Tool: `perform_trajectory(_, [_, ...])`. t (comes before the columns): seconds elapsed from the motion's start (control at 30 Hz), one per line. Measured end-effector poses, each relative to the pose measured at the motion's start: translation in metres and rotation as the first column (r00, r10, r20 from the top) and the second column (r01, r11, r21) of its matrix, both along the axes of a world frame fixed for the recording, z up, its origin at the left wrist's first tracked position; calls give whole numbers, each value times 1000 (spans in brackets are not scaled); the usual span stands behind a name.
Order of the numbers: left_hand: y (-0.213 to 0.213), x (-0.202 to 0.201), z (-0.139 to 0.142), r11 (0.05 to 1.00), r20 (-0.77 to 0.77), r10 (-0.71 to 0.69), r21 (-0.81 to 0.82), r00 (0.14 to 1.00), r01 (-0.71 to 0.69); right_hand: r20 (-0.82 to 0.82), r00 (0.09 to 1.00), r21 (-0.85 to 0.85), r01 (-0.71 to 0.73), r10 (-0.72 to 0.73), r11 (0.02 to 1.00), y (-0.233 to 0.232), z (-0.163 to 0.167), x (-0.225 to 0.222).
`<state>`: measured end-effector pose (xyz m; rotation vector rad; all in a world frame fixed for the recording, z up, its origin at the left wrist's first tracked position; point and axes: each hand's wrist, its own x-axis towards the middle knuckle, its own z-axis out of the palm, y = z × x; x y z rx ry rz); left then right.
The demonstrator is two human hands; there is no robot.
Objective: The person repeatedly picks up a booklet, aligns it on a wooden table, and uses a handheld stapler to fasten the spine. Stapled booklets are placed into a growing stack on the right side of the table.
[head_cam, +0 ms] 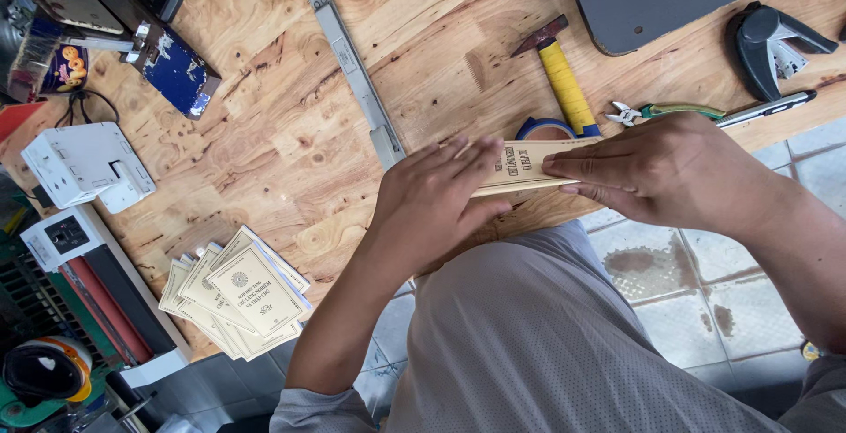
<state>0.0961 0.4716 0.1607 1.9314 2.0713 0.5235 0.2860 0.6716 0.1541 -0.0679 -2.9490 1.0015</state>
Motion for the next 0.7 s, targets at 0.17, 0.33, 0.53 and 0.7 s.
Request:
perform_trajectory(0.17, [-6, 26, 0, 999, 93, -31, -16, 995, 33, -40, 999, 2, 21, -21, 1000, -14, 5, 17])
perform_trajectory(0.33, [-20, 36, 5, 997, 242, -56, -32, 969, 65, -141, 988, -220, 34, -66, 975, -18, 8, 44])
perform_trajectory(0.53, [-26, 39, 11, 994, 350, -74, -51, 934, 98, -8, 995, -436, 83, -97, 896, -22, 8, 75])
perform_trajectory(0.7, [-25, 41, 6, 991, 369, -53, -94, 928, 94, 249, 964, -451, 196, -89, 870, -21, 8, 89])
